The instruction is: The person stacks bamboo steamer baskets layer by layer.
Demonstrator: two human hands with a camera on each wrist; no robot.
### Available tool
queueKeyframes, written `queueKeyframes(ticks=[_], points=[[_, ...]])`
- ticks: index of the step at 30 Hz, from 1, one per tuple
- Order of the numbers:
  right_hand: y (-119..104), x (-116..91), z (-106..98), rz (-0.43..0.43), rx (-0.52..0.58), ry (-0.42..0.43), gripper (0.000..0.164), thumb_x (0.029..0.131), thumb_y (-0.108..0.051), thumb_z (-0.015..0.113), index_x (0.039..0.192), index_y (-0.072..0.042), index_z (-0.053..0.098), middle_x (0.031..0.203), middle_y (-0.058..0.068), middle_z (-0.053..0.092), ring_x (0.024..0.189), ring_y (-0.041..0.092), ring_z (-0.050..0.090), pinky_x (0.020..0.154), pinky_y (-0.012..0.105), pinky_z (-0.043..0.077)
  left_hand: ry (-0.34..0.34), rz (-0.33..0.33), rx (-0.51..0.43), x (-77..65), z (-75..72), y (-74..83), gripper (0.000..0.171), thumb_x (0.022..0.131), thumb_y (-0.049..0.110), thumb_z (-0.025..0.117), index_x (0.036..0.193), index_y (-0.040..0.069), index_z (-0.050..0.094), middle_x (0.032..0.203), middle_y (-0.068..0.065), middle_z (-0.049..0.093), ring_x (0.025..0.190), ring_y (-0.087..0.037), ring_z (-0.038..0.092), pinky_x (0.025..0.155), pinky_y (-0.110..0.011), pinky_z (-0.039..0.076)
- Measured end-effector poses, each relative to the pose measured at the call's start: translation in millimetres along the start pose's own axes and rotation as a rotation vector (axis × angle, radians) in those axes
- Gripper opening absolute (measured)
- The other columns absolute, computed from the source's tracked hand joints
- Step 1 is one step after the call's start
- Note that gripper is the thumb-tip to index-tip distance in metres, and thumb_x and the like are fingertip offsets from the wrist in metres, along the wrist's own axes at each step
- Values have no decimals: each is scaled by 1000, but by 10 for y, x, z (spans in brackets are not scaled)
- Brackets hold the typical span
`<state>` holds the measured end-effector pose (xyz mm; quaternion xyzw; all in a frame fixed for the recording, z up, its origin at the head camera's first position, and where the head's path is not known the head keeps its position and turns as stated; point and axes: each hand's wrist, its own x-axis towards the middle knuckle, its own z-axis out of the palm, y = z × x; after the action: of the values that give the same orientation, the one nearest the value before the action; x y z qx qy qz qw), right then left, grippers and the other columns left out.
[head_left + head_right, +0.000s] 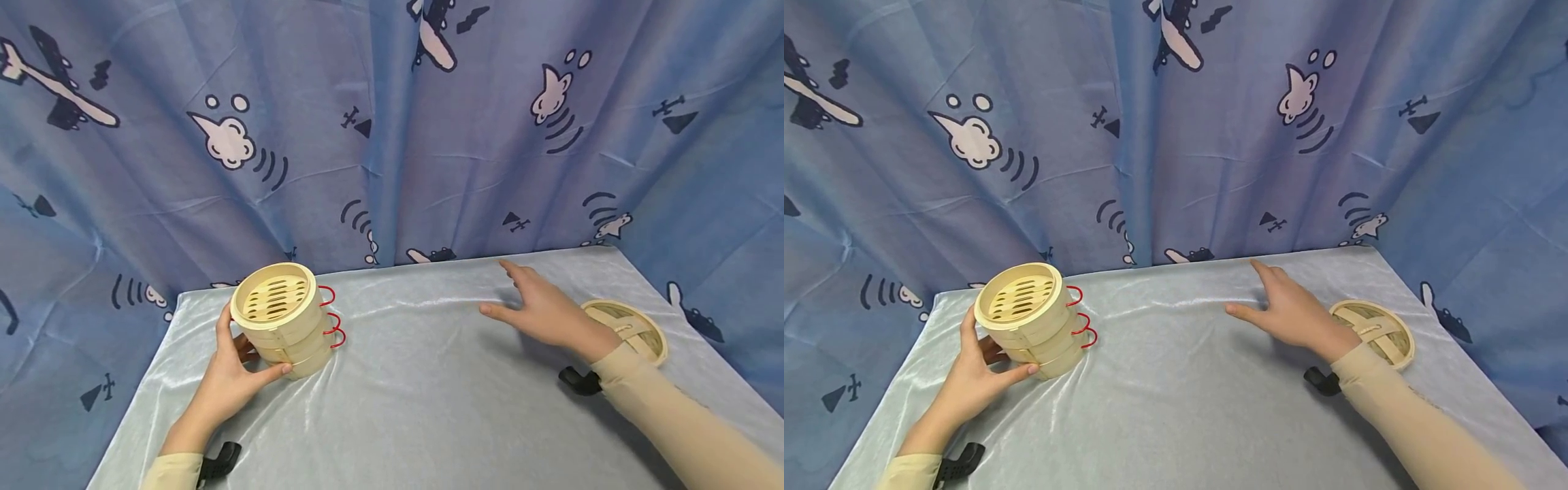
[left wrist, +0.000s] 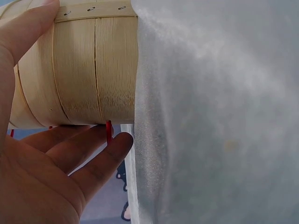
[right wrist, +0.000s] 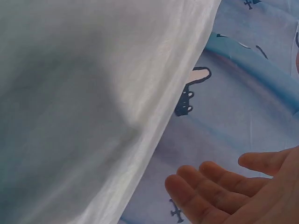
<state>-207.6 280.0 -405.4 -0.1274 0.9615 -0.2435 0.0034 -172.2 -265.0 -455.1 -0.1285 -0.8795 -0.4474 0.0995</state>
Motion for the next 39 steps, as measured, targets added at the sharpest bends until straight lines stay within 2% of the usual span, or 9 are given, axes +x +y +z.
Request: queueKeyframes(ticks=[8, 12, 20, 23, 25, 28, 32, 35, 39], points=[[140, -157, -72, 32, -35, 7, 113, 101, -70, 65, 172, 4, 19, 170, 35, 31, 153, 56, 34, 117, 75, 34, 5, 13, -2, 0, -3, -13, 146, 76, 20, 105, 172, 41, -3, 152, -10, 53, 118, -10, 67, 91, -27, 56], [217, -216, -116, 43, -40, 14, 112, 102, -70, 65, 172, 4, 18, 169, 35, 31, 151, 57, 37, 115, 76, 35, 2, 6, -1, -7, -4, -20, 147, 76, 20, 105, 172, 43, -4, 149, -12, 57, 118, -14, 68, 91, -27, 56], [397, -405, -221, 108, -34, 5, 114, 101, -71, 66, 174, -1, 14, 171, 34, 28, 154, 57, 31, 114, 78, 33, -2, 1, 10, -7, 4, -17, 148, 76, 21, 104, 172, 41, -6, 141, -16, 66, 117, -22, 69, 92, -27, 55], [483, -485, -211, 128, -41, 6, 113, 102, -71, 64, 174, 0, 14, 169, 37, 30, 149, 58, 37, 111, 78, 36, -3, 5, 10, -9, -3, -25, 147, 77, 21, 104, 173, 41, -6, 140, -16, 67, 116, -21, 69, 92, -26, 55], [541, -530, -186, 128, -54, 18, 111, 102, -70, 64, 173, 3, 17, 164, 38, 36, 140, 56, 48, 106, 77, 41, -1, 7, 13, -16, -12, -36, 148, 76, 20, 104, 173, 41, -6, 144, -15, 63, 116, -19, 69, 91, -25, 55], [623, -593, -150, 123, -72, 35, 109, 104, -68, 64, 171, 6, 20, 156, 39, 43, 130, 53, 55, 102, 75, 46, 3, 17, 16, -27, -29, -50, 149, 76, 19, 105, 173, 40, -6, 155, -12, 50, 116, -14, 68, 90, -24, 55], [732, -669, -133, 143, -98, 42, 109, 104, -68, 64, 170, 7, 21, 158, 42, 40, 139, 61, 46, 105, 78, 42, -1, 30, 10, -22, -35, -72, 149, 76, 17, 104, 173, 41, -6, 163, -7, 32, 116, -6, 66, 89, -24, 56], [820, -726, -154, 164, -107, 49, 107, 104, -66, 65, 169, 8, 24, 161, 45, 34, 143, 65, 38, 108, 81, 36, -6, 31, 0, -13, -20, -74, 149, 76, 18, 104, 173, 42, -7, 164, -6, 31, 116, -4, 66, 90, -25, 57], [917, -811, -197, 164, -113, 69, 100, 103, -62, 69, 165, 9, 35, 157, 45, 37, 140, 67, 40, 106, 83, 36, -6, 35, -5, 2, 7, -50, 149, 77, 17, 104, 173, 41, -7, 162, -10, 37, 117, -9, 67, 89, -25, 57]])
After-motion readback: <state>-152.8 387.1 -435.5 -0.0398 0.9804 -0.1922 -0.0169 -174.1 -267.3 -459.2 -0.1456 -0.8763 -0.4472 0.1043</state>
